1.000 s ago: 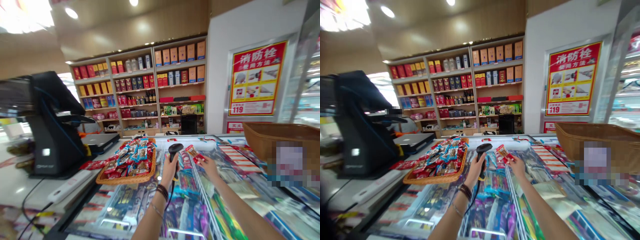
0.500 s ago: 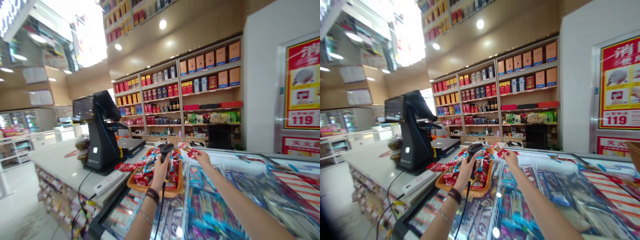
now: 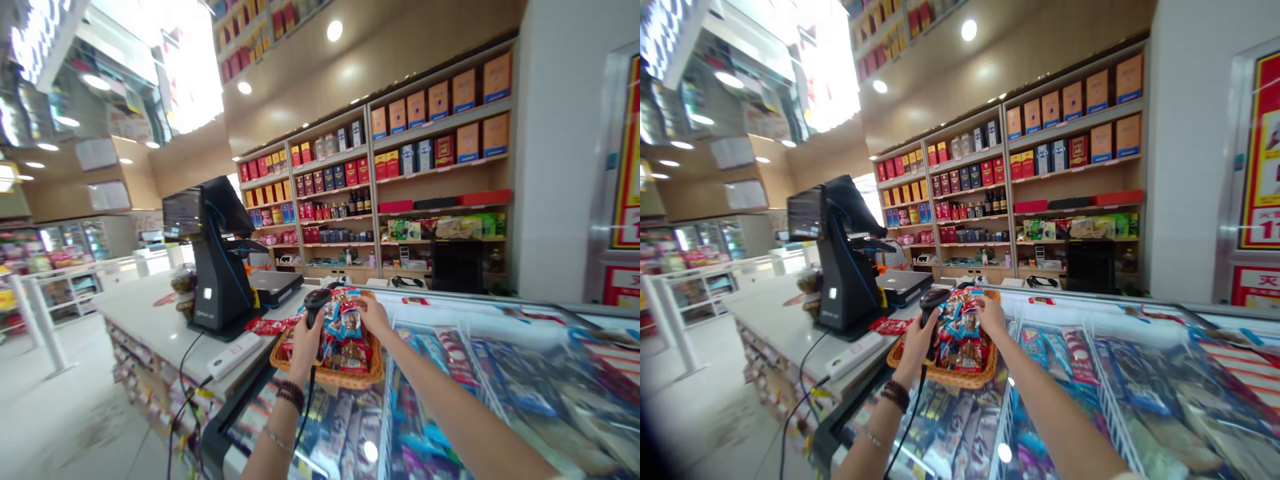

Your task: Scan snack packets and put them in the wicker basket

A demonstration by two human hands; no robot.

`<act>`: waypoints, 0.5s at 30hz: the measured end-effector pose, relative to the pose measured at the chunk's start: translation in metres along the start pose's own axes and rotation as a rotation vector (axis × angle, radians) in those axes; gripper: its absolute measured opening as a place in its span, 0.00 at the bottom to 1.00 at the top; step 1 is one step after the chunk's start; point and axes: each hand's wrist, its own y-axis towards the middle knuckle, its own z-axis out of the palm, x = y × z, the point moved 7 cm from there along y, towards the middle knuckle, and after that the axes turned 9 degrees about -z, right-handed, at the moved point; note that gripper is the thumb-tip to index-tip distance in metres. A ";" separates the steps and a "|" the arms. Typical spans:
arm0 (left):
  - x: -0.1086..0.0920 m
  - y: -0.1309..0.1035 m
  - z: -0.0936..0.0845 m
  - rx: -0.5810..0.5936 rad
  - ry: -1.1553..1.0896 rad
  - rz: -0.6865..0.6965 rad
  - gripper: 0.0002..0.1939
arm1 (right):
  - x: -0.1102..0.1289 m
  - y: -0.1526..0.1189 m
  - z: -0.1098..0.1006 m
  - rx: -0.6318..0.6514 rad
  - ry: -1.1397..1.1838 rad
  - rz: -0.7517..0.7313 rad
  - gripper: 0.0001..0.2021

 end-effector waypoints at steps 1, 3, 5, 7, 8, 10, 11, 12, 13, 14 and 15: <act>0.000 -0.002 0.004 0.009 0.001 -0.003 0.34 | -0.001 -0.008 -0.007 0.012 0.008 -0.003 0.15; -0.002 -0.007 0.018 0.042 -0.011 -0.002 0.33 | -0.006 -0.028 -0.028 0.016 0.025 0.017 0.14; -0.006 -0.015 0.037 0.100 -0.028 -0.004 0.32 | -0.013 -0.051 -0.059 -0.015 0.000 0.005 0.13; -0.010 -0.025 0.062 0.176 -0.049 -0.013 0.32 | -0.026 -0.078 -0.093 -0.041 -0.056 0.005 0.13; -0.013 -0.031 0.075 0.215 -0.062 -0.018 0.31 | -0.034 -0.093 -0.112 -0.050 -0.092 0.015 0.14; -0.017 -0.044 0.104 0.293 -0.090 -0.018 0.32 | -0.054 -0.125 -0.153 -0.076 -0.181 0.055 0.15; -0.018 -0.050 0.119 0.328 -0.099 -0.013 0.32 | -0.065 -0.141 -0.176 -0.096 -0.236 0.085 0.17; -0.019 -0.057 0.134 0.359 -0.104 -0.008 0.32 | -0.076 -0.157 -0.201 -0.124 -0.298 0.122 0.18; -0.019 -0.064 0.148 0.383 -0.106 -0.004 0.32 | -0.087 -0.173 -0.227 -0.156 -0.365 0.164 0.19; -0.019 -0.071 0.163 0.408 -0.106 0.000 0.32 | -0.096 -0.189 -0.254 -0.192 -0.437 0.210 0.20; -0.018 -0.079 0.177 0.434 -0.108 0.001 0.31 | -0.105 -0.205 -0.281 -0.227 -0.510 0.259 0.21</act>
